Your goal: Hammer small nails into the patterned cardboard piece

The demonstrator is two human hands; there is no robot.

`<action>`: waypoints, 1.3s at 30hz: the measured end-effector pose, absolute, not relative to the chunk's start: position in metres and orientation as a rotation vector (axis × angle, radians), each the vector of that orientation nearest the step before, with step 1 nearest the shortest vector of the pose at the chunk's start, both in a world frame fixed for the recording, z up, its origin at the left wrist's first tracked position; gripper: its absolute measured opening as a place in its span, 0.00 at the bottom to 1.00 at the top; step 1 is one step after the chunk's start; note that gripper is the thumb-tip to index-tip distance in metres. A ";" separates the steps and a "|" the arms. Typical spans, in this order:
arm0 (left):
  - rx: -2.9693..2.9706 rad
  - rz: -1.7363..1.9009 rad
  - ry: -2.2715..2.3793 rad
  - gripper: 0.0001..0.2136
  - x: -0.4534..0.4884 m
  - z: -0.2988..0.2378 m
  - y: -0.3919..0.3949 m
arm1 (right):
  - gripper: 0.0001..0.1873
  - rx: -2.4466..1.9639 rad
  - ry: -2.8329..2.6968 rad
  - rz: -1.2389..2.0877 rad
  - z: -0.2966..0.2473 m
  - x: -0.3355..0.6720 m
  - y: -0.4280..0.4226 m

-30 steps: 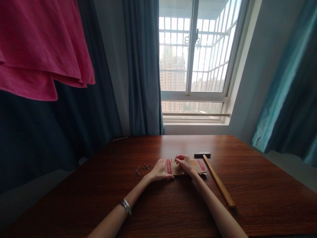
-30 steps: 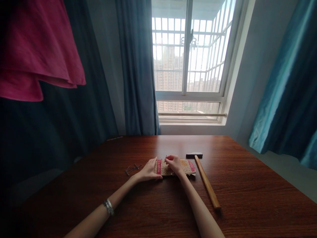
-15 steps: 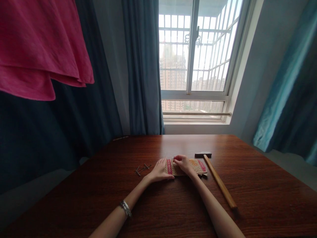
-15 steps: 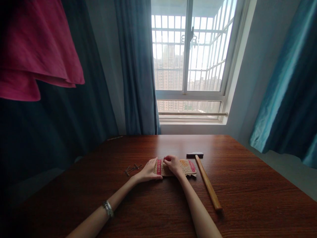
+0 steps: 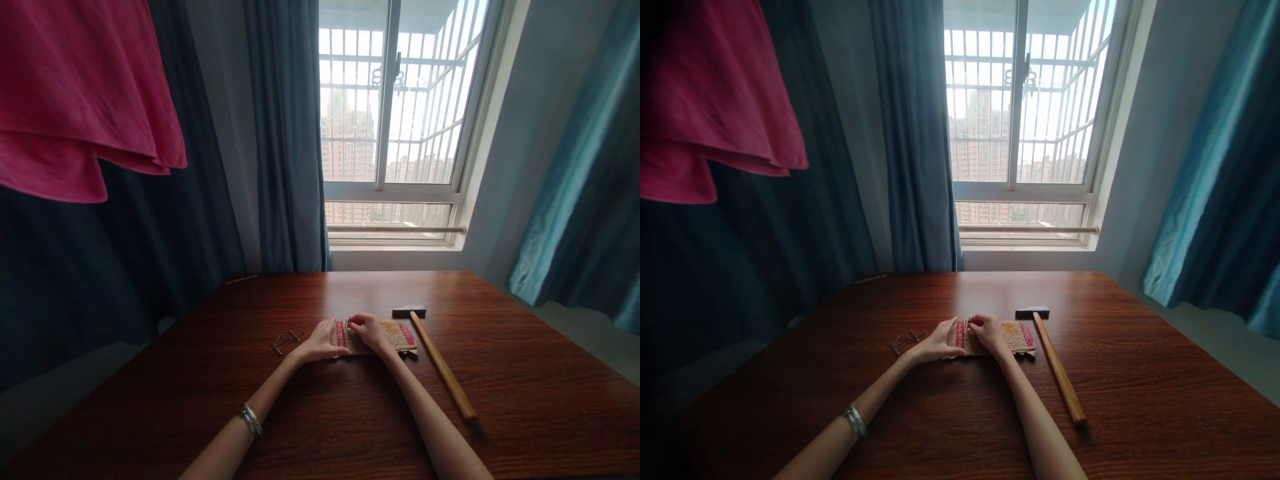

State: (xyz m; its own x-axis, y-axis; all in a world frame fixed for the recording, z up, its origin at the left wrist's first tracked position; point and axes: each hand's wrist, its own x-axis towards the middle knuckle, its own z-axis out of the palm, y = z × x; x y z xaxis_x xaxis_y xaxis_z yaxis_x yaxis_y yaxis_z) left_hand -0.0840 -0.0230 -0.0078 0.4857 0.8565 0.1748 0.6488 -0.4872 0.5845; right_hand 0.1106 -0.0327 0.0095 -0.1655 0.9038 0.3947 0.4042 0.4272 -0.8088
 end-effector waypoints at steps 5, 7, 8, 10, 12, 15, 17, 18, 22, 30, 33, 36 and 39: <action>2.147 0.941 1.243 0.26 -0.082 0.004 -0.016 | 0.11 -1.157 -1.770 0.656 0.004 0.111 -0.028; 2.187 1.026 1.271 0.17 -0.077 0.006 -0.015 | 0.11 -1.173 -1.772 0.637 0.002 0.112 -0.025; 2.202 1.053 1.277 0.14 -0.074 0.007 -0.015 | 0.10 -1.180 -1.774 0.628 0.001 0.112 -0.024; 2.201 1.062 1.271 0.10 -0.068 0.006 -0.015 | 0.09 -1.186 -1.780 0.614 0.001 0.113 -0.023; 2.160 1.052 1.258 0.10 -0.063 0.003 -0.014 | 0.09 -1.183 -1.789 0.606 0.001 0.113 -0.022; 2.110 1.059 1.235 0.09 -0.058 -0.002 -0.012 | 0.10 -1.169 -1.801 0.603 0.001 0.113 -0.023; 2.124 1.074 1.238 0.08 -0.057 -0.005 -0.010 | 0.11 -1.162 -1.805 0.602 0.001 0.112 -0.023; 2.142 1.076 1.246 0.08 -0.056 -0.006 -0.009 | 0.11 -1.158 -1.807 0.602 0.000 0.112 -0.023; 2.210 1.064 1.270 0.07 -0.054 -0.008 -0.004 | 0.10 -1.138 -1.814 0.601 -0.001 0.113 -0.023; 2.252 1.050 1.270 0.06 -0.052 -0.008 -0.003 | 0.09 -1.132 -1.806 0.589 -0.003 0.113 -0.022; 2.237 1.055 1.273 0.07 -0.052 -0.009 -0.004 | 0.09 -1.123 -1.802 0.590 -0.003 0.113 -0.022; 2.217 1.057 1.269 0.07 -0.052 -0.011 -0.004 | 0.09 -1.118 -1.798 0.592 -0.004 0.113 -0.022; 2.204 1.060 1.262 0.08 -0.052 -0.013 -0.002 | 0.09 -1.123 -1.792 0.588 -0.004 0.113 -0.022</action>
State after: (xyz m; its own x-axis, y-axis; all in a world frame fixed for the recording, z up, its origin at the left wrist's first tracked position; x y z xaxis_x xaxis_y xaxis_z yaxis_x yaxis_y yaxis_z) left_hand -0.0523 -0.0025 -0.0126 0.3100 0.8532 0.4195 0.5606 -0.5204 0.6441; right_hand 0.1131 -0.0221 -0.0038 -0.1696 0.8791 0.4454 0.4439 0.4716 -0.7619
